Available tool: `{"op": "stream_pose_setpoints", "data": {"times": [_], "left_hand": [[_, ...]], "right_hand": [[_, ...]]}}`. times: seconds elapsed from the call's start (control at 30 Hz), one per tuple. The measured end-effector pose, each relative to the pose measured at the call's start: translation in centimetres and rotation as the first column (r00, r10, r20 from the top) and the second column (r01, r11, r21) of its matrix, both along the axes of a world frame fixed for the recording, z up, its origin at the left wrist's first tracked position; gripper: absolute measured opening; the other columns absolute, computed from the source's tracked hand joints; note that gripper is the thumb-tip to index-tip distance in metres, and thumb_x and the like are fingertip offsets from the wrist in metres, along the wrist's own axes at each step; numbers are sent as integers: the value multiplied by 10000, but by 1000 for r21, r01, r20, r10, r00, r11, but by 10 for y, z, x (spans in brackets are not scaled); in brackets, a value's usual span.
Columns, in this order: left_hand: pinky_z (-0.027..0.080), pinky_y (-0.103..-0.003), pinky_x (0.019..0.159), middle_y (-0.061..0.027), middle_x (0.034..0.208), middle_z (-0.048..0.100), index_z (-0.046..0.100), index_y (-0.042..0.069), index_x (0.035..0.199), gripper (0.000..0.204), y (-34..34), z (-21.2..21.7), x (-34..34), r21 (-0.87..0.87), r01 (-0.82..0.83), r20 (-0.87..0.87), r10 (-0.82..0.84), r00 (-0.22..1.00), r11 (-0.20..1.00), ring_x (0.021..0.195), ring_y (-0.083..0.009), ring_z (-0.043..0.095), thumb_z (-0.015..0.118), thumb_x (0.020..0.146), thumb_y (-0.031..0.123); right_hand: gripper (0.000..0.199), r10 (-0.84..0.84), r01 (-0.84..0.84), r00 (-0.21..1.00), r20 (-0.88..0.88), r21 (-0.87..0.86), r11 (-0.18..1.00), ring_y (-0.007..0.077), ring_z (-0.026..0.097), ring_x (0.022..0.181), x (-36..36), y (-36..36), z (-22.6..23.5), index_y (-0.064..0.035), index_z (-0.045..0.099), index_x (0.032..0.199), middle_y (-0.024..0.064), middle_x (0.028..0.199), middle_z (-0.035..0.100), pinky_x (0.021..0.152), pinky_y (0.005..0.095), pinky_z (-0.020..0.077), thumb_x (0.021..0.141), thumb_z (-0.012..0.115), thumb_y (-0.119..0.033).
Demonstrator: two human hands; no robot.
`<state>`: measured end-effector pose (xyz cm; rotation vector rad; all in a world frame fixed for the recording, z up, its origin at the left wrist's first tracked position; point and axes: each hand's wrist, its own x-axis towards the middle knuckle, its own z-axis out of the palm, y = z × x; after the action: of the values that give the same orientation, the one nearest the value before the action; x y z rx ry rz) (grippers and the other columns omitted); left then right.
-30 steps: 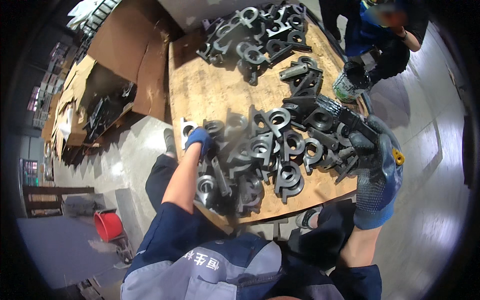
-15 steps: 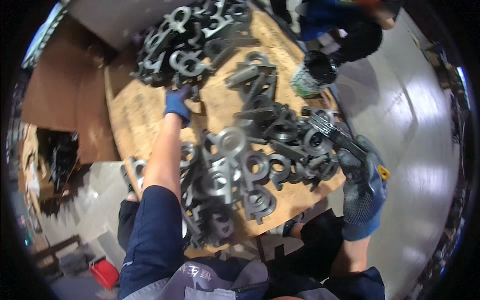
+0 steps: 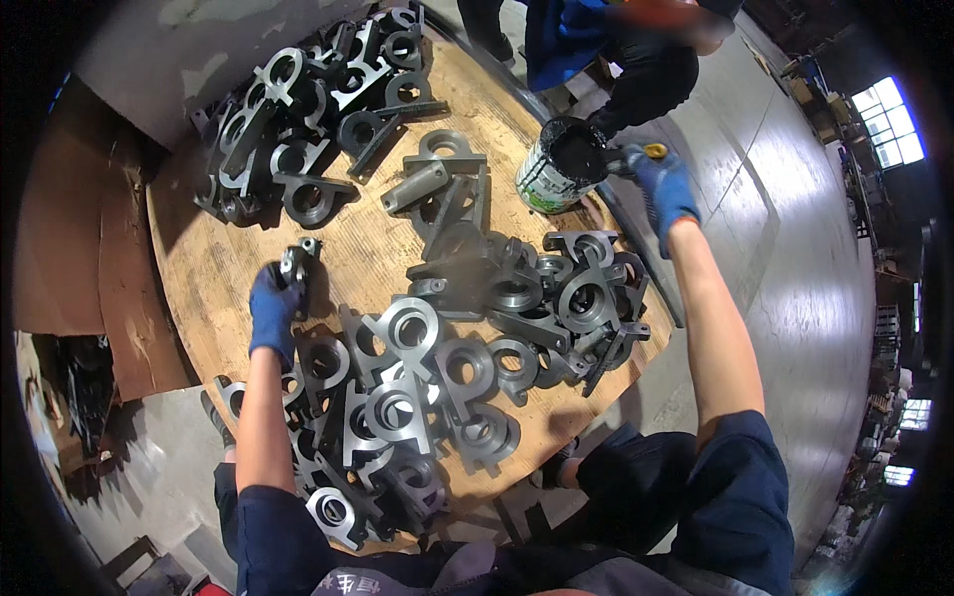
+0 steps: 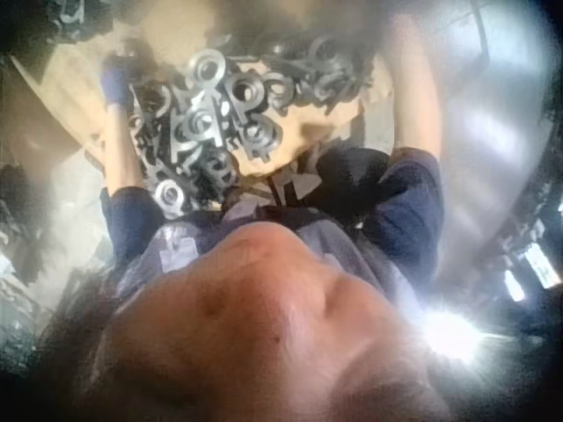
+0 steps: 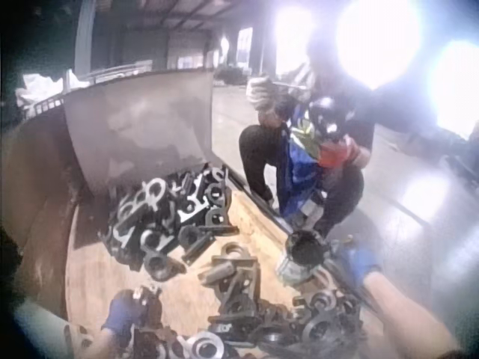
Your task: The person sits on the floor and repeatedly picks up metal brackets from a pile on a low table. They apply black paint to each bracket using a brush and place the painted pieces back on the table. Another worker is visible in the background performing the same task.
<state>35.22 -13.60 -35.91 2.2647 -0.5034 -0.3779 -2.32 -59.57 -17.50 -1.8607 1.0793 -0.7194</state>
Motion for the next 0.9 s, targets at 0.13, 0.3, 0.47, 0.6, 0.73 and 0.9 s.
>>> {"op": "stream_pose_setpoints", "data": {"times": [0.13, 0.3, 0.47, 0.6, 0.73, 0.9], "left_hand": [[457, -405, 948, -201, 1265, 561, 563, 105, 1274, 654, 21, -11, -21, 249, 69, 280, -140, 950, 966, 1108, -343, 572, 777, 713, 365], [356, -432, 1081, -225, 1486, 345, 526, 163, 1351, 765, 40, -41, -30, 459, -51, 208, -51, 977, 887, 1287, -443, 416, 757, 693, 478], [456, -426, 947, -223, 1255, 574, 581, 117, 1278, 616, 19, -18, -32, 220, 35, -10, -33, 999, 975, 1132, -378, 570, 775, 718, 285], [494, -314, 690, -51, 900, 670, 655, 40, 1044, 311, 11, 1, -13, -96, -110, -486, 49, 873, 989, 747, -195, 620, 714, 829, 256], [426, -238, 583, 26, 720, 571, 677, 105, 974, 259, -16, 41, -38, -155, -256, -846, 5, 532, 954, 612, -97, 503, 637, 901, 350], [351, -194, 430, 60, 631, 485, 579, 165, 826, 232, -12, 51, -70, -361, -577, -908, -137, 395, 733, 497, -82, 451, 670, 889, 369]], "right_hand": [[204, -40, 51, 997, -63, 183, 982, 185, 686, 824, 4, -14, -26, -16, 638, 1090, 112, 939, 713, 738, 307, 539, 931, 588, -134], [221, -38, -47, 986, 165, 481, 876, 180, 691, 888, 4, 17, 22, -48, 621, 1140, 111, 1022, 712, 779, 280, 530, 949, 557, -138], [233, 145, -163, 983, 116, 167, 972, 172, 675, 813, -16, -4, -4, -13, 666, 1118, 107, 965, 707, 734, 287, 539, 901, 582, -23], [241, 105, -95, 993, -44, 191, 977, 149, 663, 831, 14, 2, -6, -36, 683, 1110, 79, 958, 703, 754, 276, 527, 880, 611, -21], [248, 175, -183, 982, 75, 121, 976, 132, 647, 862, -2, 12, 10, -49, 686, 1118, 63, 967, 699, 804, 261, 519, 878, 627, -33], [213, 225, -290, 907, -355, -141, 947, 142, 642, 863, -29, 37, 24, -65, 713, 1071, 77, 944, 708, 821, 290, 511, 870, 645, -82]]}}
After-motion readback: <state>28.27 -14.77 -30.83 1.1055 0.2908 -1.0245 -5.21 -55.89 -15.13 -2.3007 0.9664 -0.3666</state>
